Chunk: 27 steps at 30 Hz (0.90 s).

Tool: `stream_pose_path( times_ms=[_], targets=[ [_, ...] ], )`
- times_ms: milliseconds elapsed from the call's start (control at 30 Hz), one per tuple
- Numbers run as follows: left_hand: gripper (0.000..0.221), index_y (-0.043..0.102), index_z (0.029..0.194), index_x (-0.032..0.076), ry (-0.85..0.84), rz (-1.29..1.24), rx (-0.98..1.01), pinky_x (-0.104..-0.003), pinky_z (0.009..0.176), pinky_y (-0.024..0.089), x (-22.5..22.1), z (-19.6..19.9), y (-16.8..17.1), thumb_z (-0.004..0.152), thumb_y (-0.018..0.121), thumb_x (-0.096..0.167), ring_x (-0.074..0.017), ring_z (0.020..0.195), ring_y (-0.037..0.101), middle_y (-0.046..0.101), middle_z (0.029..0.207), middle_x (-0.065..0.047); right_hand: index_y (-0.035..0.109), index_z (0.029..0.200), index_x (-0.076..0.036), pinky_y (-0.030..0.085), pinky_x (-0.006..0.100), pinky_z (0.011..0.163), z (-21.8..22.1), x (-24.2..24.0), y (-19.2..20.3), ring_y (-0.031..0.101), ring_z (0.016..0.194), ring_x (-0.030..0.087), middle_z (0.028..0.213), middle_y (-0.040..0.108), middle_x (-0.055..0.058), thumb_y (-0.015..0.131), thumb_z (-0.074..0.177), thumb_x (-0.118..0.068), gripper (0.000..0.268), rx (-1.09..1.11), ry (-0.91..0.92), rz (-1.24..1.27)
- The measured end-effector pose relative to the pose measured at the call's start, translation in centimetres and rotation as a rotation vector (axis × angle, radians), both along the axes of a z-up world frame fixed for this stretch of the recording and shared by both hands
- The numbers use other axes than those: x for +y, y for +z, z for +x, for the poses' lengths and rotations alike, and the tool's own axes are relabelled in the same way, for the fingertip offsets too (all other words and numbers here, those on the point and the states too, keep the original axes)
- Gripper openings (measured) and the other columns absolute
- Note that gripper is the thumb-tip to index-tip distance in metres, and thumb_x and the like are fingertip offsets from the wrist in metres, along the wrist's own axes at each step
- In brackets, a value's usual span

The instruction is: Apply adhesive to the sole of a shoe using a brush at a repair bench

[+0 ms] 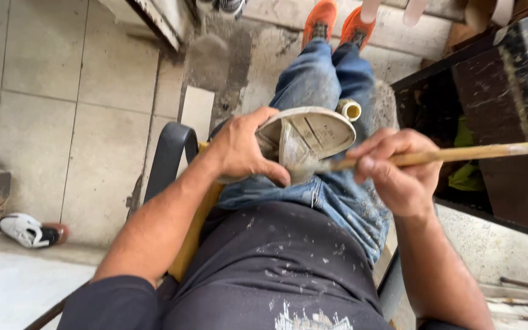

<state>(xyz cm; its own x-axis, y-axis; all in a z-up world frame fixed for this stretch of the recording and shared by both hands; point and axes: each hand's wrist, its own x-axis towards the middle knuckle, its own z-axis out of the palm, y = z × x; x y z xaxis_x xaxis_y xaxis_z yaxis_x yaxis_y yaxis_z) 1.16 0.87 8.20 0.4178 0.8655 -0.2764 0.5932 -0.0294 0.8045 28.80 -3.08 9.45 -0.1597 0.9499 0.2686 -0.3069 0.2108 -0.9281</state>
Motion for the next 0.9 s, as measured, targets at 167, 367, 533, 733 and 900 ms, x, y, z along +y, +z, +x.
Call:
stream_pose_path(
  times_ms=[167,367,533,733,900],
  targets=[
    [0.110,0.065,0.124,0.009,-0.122,-0.182,-0.134,-0.041,0.076,0.057,2.2,-0.1,-2.0,0.031,0.104,0.052,-0.0325,0.083,0.073,0.076,0.092,-0.017,0.059,0.080,0.000,0.060,0.031,0.051,0.1,0.3,-4.0,0.073,0.058,0.024,0.092,0.072,0.032,0.074,0.086,0.006,0.017,0.002,-0.110,0.097],
    [0.101,0.069,0.127,0.015,-0.255,-0.356,-0.036,-0.038,0.078,0.056,4.0,0.3,-5.8,0.039,0.102,0.051,-0.0291,0.090,0.072,0.077,0.097,-0.013,0.057,0.089,0.002,0.061,0.032,0.054,0.8,-0.6,-9.0,0.073,0.062,0.025,0.097,0.070,0.033,0.069,0.090,0.012,0.016,0.010,-0.194,-0.046],
    [0.105,0.067,0.133,0.023,-0.266,0.000,0.059,-0.048,0.094,0.051,2.9,-0.4,-6.8,0.044,0.095,0.072,-0.0353,0.107,0.061,0.062,0.114,-0.015,0.054,0.087,0.003,0.061,0.033,0.052,1.1,-2.2,-12.6,0.072,0.059,0.026,0.094,0.068,0.034,0.071,0.089,0.011,0.020,0.057,-0.211,-0.157],
    [0.060,0.069,0.114,0.016,-0.006,0.645,-0.108,-0.044,0.091,0.046,-3.2,1.3,-8.6,0.089,0.064,0.071,-0.0279,0.102,0.061,0.066,0.105,-0.007,0.052,0.088,0.005,0.062,0.036,0.053,0.9,-3.0,-12.5,0.073,0.059,0.029,0.097,0.067,0.036,0.072,0.092,0.011,0.021,0.054,-0.265,-0.124],
    [0.077,0.061,0.129,0.012,0.028,0.599,-0.065,-0.050,0.099,0.042,-5.3,3.0,-8.6,0.075,0.079,0.064,-0.0312,0.114,0.063,0.066,0.120,-0.010,0.054,0.087,0.005,0.062,0.035,0.051,-0.7,-4.0,-12.3,0.073,0.057,0.029,0.095,0.068,0.035,0.073,0.090,0.010,0.020,0.054,-0.266,-0.141]
  ],
)
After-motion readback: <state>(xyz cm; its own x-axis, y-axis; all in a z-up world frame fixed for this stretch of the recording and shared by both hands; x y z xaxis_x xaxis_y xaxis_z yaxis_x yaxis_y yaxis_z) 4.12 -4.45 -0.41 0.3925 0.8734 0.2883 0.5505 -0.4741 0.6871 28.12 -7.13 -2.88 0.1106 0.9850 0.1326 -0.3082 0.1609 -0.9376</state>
